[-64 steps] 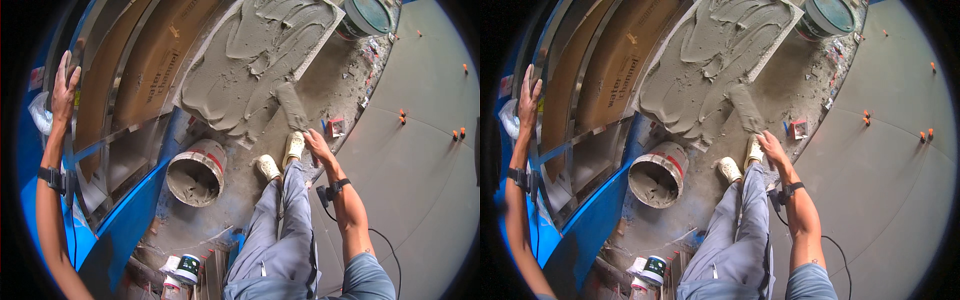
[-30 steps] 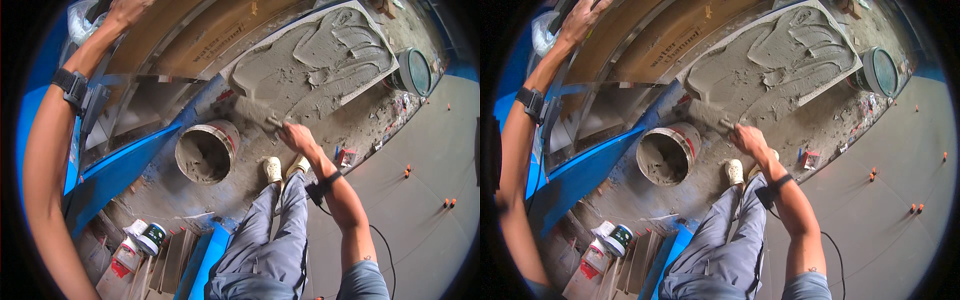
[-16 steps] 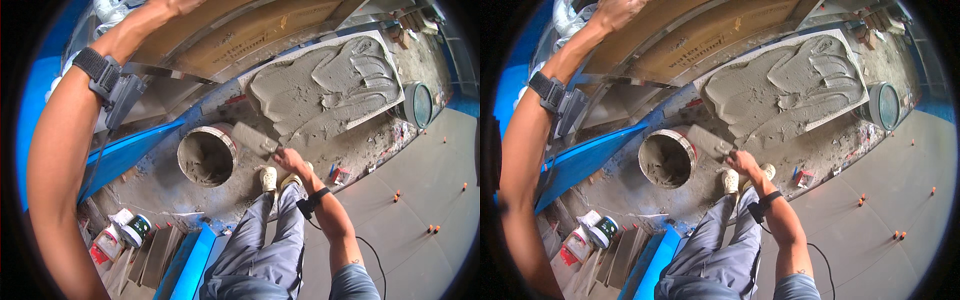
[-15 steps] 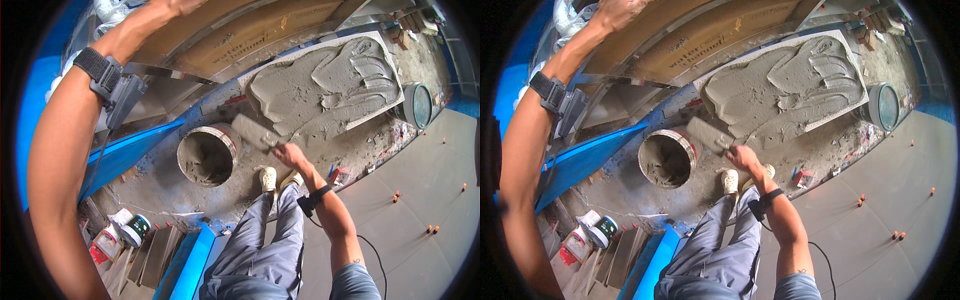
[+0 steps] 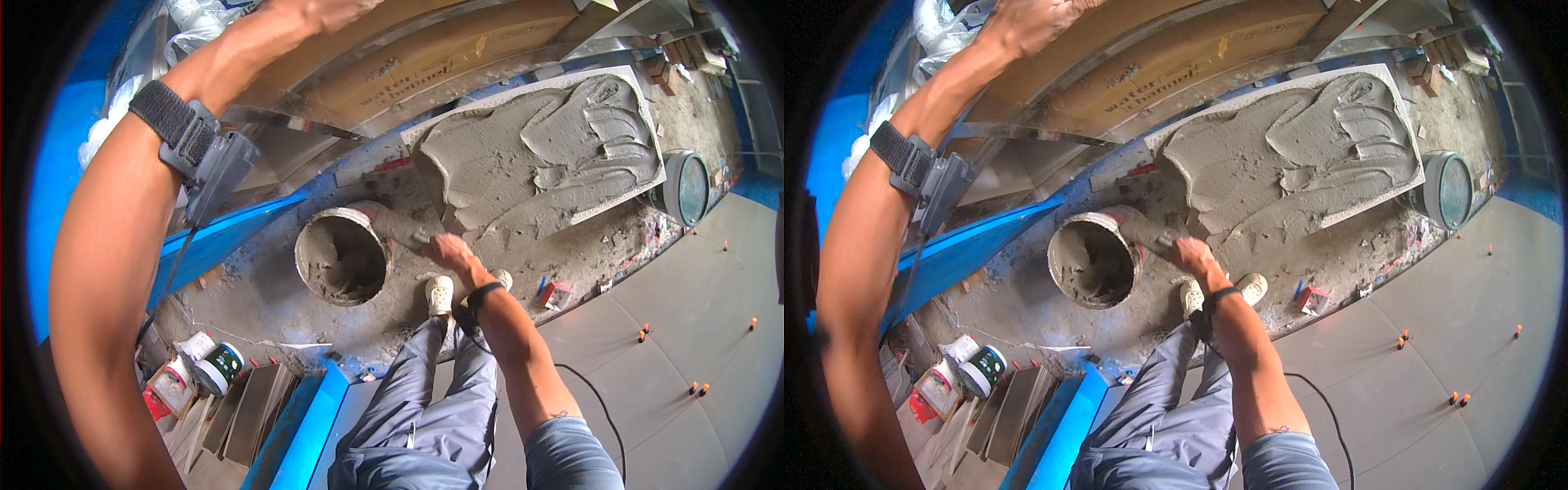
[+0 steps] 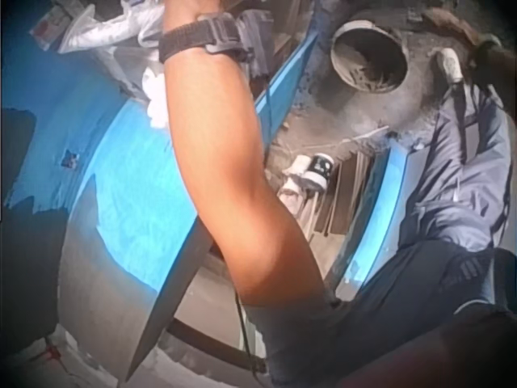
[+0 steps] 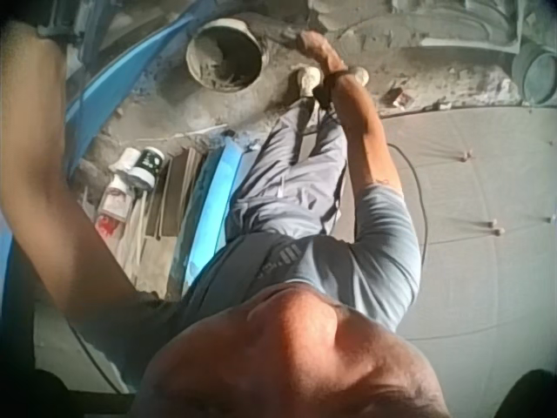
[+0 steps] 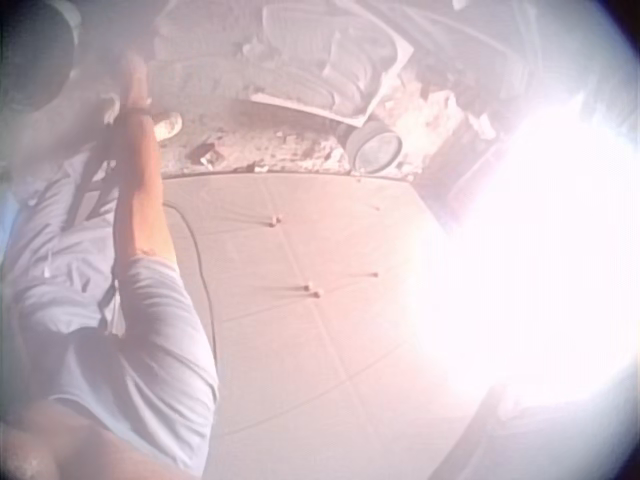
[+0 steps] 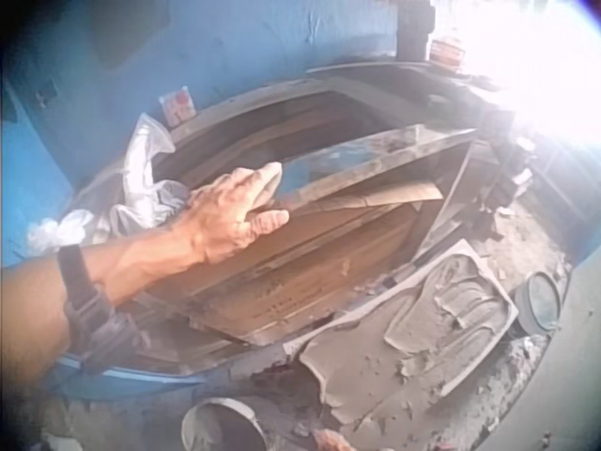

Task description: Applying adhesive or mortar to the back of a large tile using a trowel.

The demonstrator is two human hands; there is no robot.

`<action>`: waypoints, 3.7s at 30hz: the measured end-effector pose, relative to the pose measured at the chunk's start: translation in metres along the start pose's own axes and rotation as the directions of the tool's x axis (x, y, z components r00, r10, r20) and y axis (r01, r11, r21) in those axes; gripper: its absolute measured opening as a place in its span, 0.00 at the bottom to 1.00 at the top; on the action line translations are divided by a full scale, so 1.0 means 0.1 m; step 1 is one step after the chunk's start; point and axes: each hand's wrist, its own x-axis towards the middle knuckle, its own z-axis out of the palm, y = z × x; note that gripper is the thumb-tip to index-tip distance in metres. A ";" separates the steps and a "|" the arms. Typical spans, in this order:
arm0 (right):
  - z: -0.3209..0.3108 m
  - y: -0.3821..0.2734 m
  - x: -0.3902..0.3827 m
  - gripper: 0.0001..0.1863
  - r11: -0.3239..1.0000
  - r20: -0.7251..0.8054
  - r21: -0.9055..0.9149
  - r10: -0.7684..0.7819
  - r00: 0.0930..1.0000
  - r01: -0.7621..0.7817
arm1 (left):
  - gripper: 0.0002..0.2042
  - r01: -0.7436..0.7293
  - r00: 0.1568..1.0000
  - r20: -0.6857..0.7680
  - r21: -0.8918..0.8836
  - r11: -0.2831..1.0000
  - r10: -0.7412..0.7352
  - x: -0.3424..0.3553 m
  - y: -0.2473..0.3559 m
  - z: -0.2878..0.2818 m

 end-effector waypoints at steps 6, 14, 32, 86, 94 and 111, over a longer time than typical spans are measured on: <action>0.19 -0.13 -0.98 0.18 0.996 -0.136 0.094 0.016 0.991 -0.004 | 0.41 0.013 1.000 0.011 0.020 1.000 -0.013 -0.08 -0.06 -0.05; -0.51 1.05 -1.50 0.19 0.867 -0.201 -0.492 -0.205 0.958 0.082 | 0.39 0.016 1.000 0.018 0.012 1.000 -0.016 -0.08 -0.03 -0.03; -0.66 0.55 -1.11 0.17 0.998 -0.440 0.022 0.056 0.896 -0.052 | 0.40 0.028 0.998 0.057 0.077 0.997 -0.033 -0.09 0.02 -0.07; -1.55 -0.42 1.08 0.28 0.816 -0.157 0.560 0.277 0.948 -0.146 | 0.32 0.072 0.995 -0.080 0.073 0.995 -0.066 0.07 -0.03 0.08; -1.07 -0.50 0.33 0.23 0.951 -0.318 0.308 0.081 0.945 0.022 | 0.32 0.062 0.998 -0.031 0.085 0.994 -0.059 0.04 -0.04 -0.05; -2.37 1.65 -0.65 0.23 0.738 -0.478 0.646 0.590 0.650 -0.195 | 0.40 0.086 0.987 0.126 0.093 0.992 -0.097 0.06 -0.01 -0.20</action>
